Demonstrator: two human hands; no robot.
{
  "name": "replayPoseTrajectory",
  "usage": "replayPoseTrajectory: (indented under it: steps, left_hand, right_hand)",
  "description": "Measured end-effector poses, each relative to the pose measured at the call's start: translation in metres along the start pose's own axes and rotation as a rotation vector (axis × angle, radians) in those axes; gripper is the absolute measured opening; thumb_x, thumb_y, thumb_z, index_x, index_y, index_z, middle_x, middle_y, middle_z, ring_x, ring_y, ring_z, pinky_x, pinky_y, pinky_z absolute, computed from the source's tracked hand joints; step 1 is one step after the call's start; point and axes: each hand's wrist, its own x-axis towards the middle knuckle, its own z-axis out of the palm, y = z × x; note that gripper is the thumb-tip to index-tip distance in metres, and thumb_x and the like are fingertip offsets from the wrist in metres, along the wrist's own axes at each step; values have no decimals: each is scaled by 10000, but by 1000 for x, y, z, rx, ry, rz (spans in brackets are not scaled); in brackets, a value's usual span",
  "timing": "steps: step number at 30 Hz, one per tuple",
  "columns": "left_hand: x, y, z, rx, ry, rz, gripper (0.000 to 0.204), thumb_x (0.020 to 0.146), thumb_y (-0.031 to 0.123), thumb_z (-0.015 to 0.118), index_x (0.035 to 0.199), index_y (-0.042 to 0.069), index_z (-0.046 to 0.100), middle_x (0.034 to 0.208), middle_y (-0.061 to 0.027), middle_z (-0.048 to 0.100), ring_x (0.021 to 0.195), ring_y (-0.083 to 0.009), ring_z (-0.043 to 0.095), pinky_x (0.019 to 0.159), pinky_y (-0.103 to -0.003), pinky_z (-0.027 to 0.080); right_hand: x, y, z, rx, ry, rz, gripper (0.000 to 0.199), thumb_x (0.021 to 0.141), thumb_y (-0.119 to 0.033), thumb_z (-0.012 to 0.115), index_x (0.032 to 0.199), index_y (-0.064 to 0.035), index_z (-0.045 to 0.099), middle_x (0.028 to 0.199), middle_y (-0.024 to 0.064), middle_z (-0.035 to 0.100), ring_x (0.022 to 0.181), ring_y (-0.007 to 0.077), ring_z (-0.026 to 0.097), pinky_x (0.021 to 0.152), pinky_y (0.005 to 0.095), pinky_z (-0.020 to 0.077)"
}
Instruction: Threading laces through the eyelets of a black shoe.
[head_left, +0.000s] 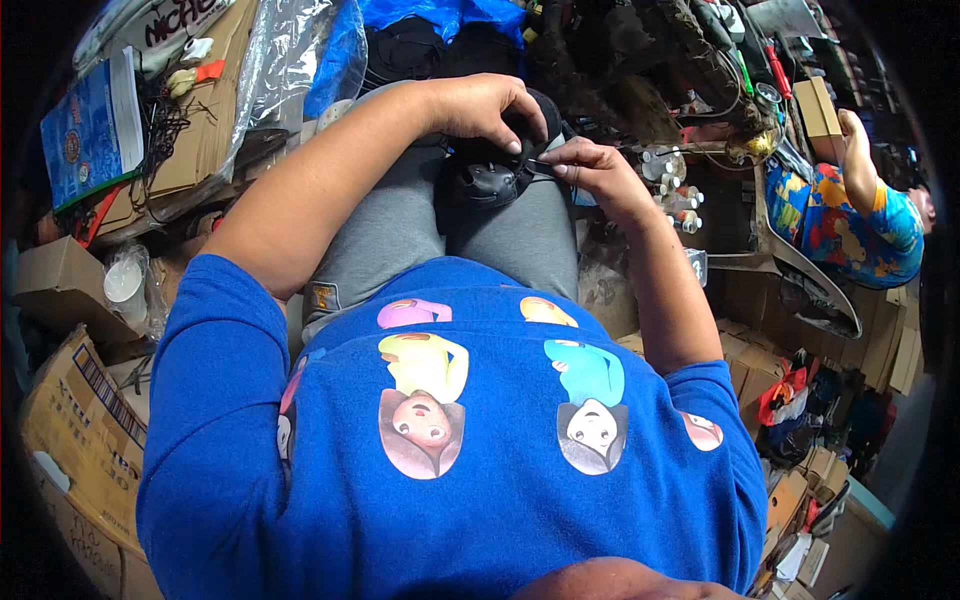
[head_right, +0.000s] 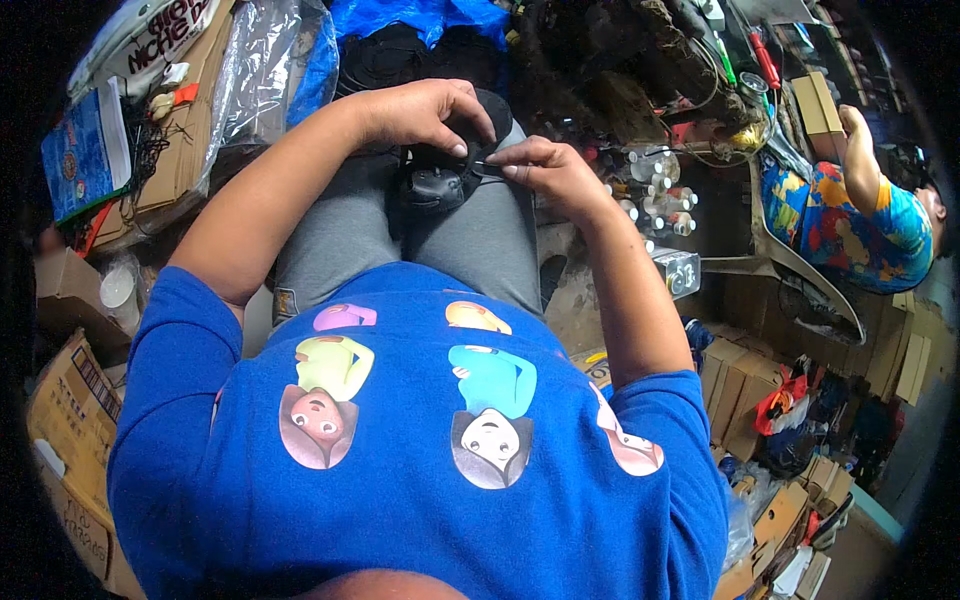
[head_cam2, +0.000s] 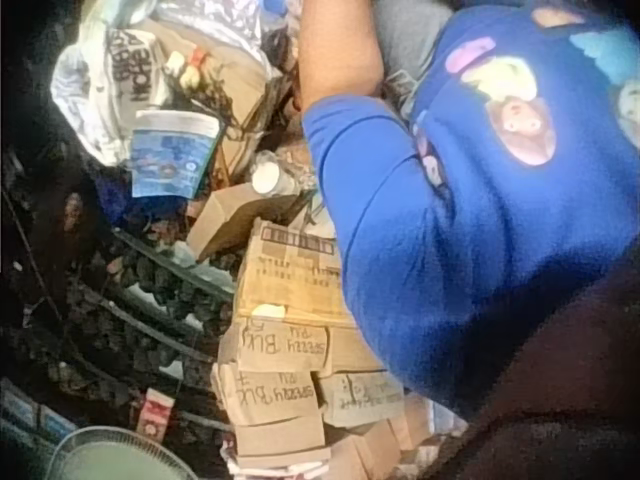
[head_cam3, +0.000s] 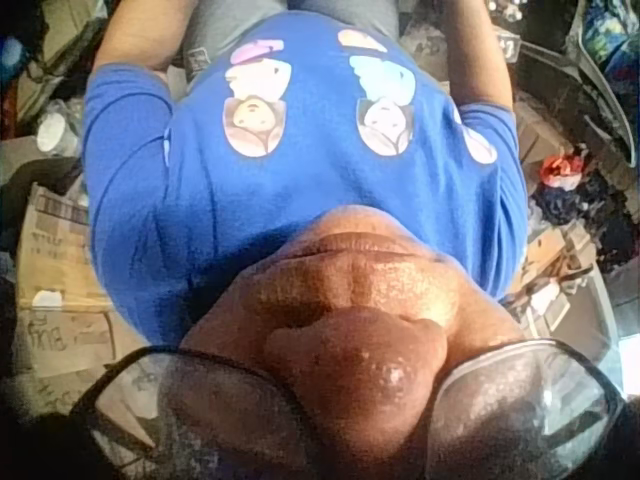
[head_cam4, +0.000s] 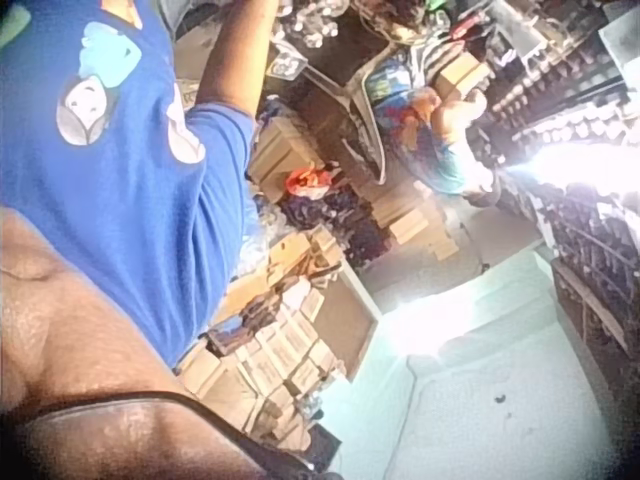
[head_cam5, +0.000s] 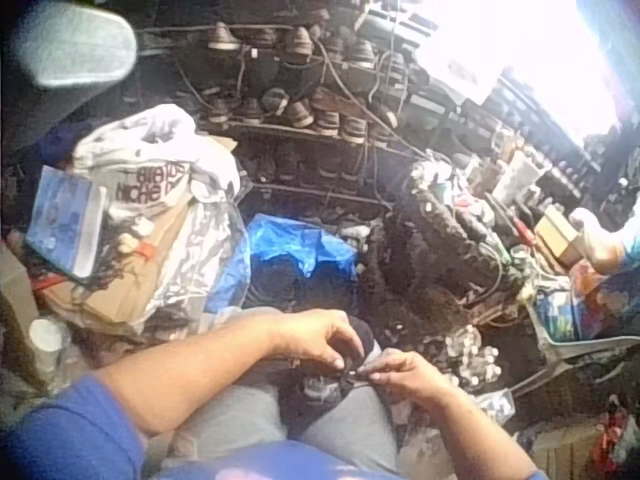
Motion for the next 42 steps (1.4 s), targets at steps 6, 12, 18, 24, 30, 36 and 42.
replayPoseTrajectory:
  steps: [6,12,18,24,30,36,42]
  left_hand:
    - [-11,9,9,233,231,-21,483,681,109,741,1146,115,610,1041,-103,517,1008,-279,542,884,-352,452]
    - [-87,-3,2,508,277,-159,333,718,131,735,1012,42,606,1101,-136,514,1028,-327,546,867,-376,460]
    - [-119,-18,-56,790,664,-392,172,789,84,641,946,26,602,957,-132,572,910,-316,567,809,-372,458]
    - [-102,-1,-5,528,429,-120,241,758,127,698,978,69,620,1004,-97,570,901,-322,595,806,-384,476]
    - [-97,-17,-30,169,650,-201,150,882,161,590,932,21,569,781,-71,586,751,-146,543,709,-277,440]
    - [-127,-61,-97,471,759,-583,115,879,102,539,944,14,575,835,-85,587,793,-162,553,741,-284,447]
    - [-107,-20,-17,515,606,-137,311,753,-65,469,997,51,624,943,-141,564,947,-252,572,873,-355,440]
  right_hand:
    - [1,-13,29,-286,339,-125,155,736,-89,753,872,-43,695,832,41,613,767,121,588,680,269,470]
    - [-15,-25,29,-493,379,-126,181,738,-103,727,917,-123,717,784,68,547,732,205,577,662,309,467]
    - [-28,-20,48,-709,420,-165,239,755,-74,662,969,-166,714,776,66,530,786,250,542,774,367,418]
    - [-33,-18,66,-1053,497,-330,371,756,-40,632,1100,-175,662,761,51,497,759,223,519,792,372,379]
    - [-36,-19,61,-973,451,-272,361,748,-67,621,1088,-180,668,771,65,509,796,246,546,838,426,382]
    - [-36,-22,66,-1052,467,-274,343,768,-63,587,1086,-165,665,783,70,521,818,243,562,847,414,379]
    - [-36,-25,70,-1127,474,-267,334,783,-70,615,1104,-152,654,766,51,504,782,219,540,854,401,370]
